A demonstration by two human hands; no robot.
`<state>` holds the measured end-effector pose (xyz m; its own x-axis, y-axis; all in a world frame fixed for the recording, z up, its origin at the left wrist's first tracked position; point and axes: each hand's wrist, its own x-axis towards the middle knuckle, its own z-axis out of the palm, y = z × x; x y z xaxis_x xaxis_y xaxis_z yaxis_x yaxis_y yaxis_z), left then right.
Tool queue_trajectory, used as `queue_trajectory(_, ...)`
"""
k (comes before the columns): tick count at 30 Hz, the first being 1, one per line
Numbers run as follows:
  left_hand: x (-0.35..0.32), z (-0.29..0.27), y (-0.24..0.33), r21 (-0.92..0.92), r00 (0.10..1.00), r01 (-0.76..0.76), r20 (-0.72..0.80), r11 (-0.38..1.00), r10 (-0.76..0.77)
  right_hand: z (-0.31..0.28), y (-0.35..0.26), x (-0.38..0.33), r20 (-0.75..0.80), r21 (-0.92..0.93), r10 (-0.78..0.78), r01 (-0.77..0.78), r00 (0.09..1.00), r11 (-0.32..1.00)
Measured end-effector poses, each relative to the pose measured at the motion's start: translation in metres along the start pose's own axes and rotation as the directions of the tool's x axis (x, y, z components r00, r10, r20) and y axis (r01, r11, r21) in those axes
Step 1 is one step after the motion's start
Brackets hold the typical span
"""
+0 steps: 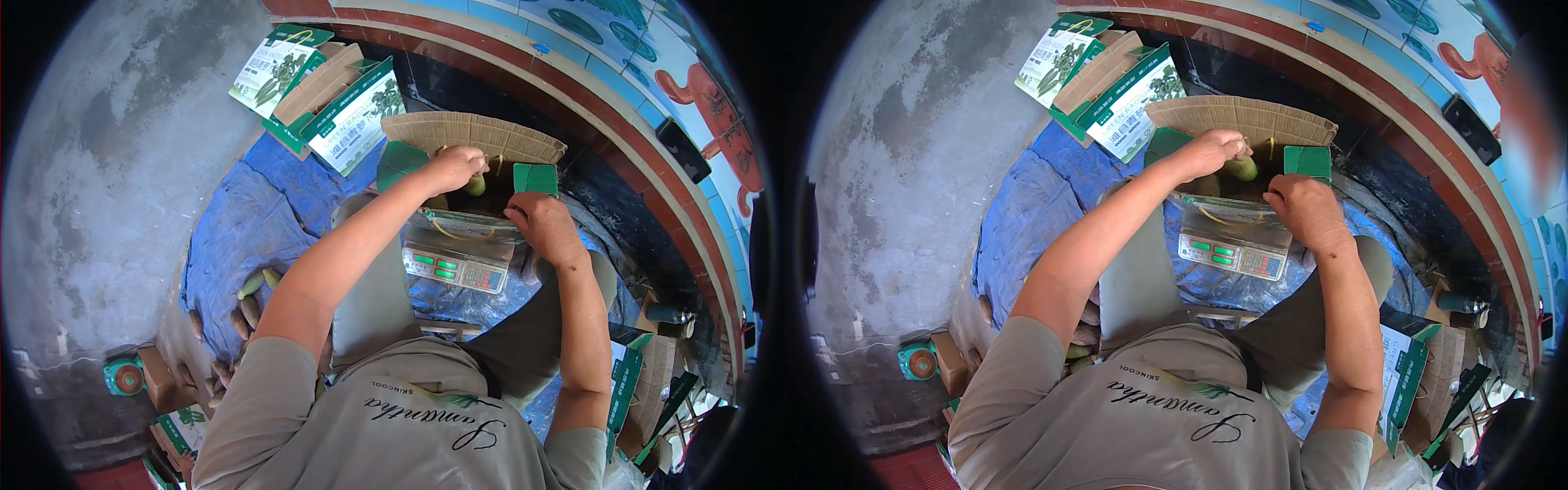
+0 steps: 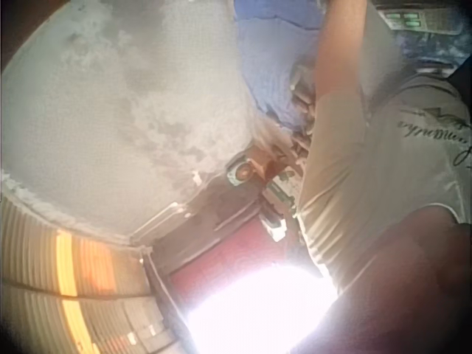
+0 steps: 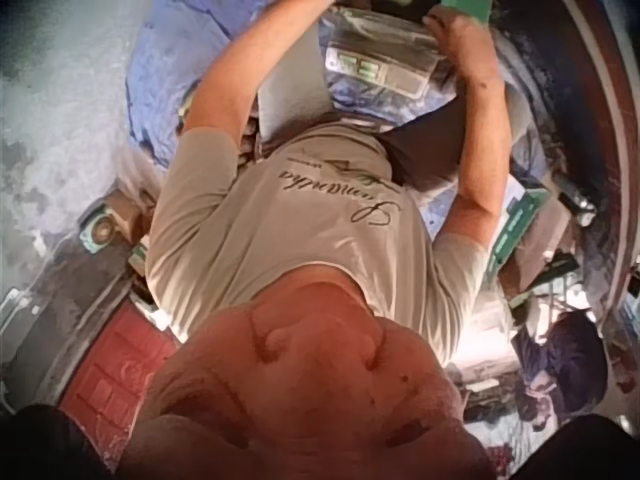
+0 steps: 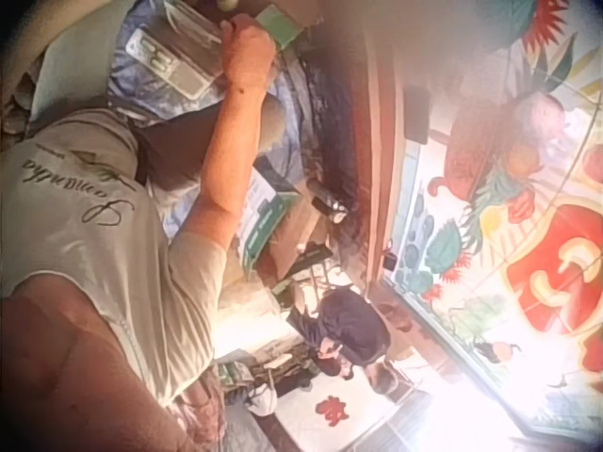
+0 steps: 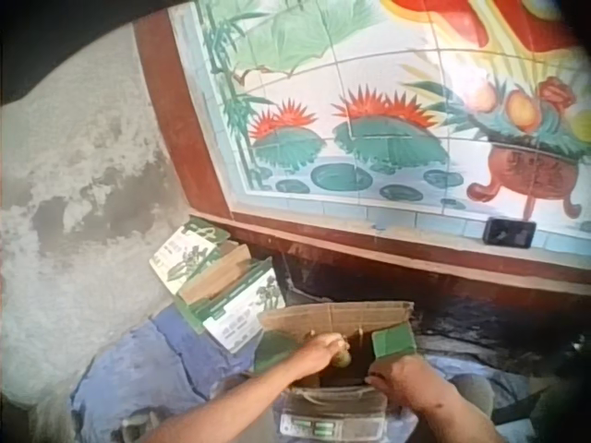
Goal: Packing melons or papayas from a pile on the floor into cardboard boxes.
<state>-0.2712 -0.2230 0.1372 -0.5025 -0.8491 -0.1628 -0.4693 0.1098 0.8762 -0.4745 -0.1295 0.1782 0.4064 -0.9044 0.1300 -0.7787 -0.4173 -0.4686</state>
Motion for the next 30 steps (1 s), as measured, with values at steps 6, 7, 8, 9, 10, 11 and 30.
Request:
queue_trajectory(6, 0.017, 0.017, 0.021, -0.351, 0.993, -0.049, 0.08, 0.935, 0.083, -0.001, 0.004, -0.003, -0.002, -0.005, 0.012, -0.012, 1.0, 1.0)
queue_trajectory(7, 0.018, 0.019, 0.022, -0.391, 0.991, -0.055, 0.09, 0.919, 0.098, -0.002, 0.004, -0.003, 0.001, -0.009, 0.008, -0.008, 1.0, 1.0)
queue_trajectory(8, 0.02, 0.02, 0.023, -0.431, 0.989, -0.06, 0.098, 0.9, 0.113, -0.002, 0.004, -0.004, 0.003, -0.014, 0.004, -0.004, 1.0, 1.0)
queue_trajectory(9, 0.021, 0.021, 0.019, -0.431, 0.988, -0.06, 0.1, 0.9, 0.114, -0.002, 0.005, -0.004, 0.003, -0.014, 0.006, -0.006, 1.0, 1.0)
queue_trajectory(10, 0.021, 0.02, 0.014, -0.435, 0.993, -0.042, 0.078, 0.899, 0.084, -0.001, 0.007, -0.004, 0.001, 0.0, 0.001, -0.001, 1.0, 1.0)
queue_trajectory(11, 0.02, 0.018, 0.009, -0.44, 0.997, -0.024, 0.055, 0.898, 0.054, -0.001, 0.008, -0.004, -0.001, 0.013, -0.004, 0.004, 1.0, 1.0)
queue_trajectory(30, -0.09, -0.05, -0.015, 0.462, 0.771, -0.169, -0.488, 0.871, 0.409, 0.003, 0.003, 0.002, -0.014, -0.011, -0.022, 0.022, 1.0, 1.0)
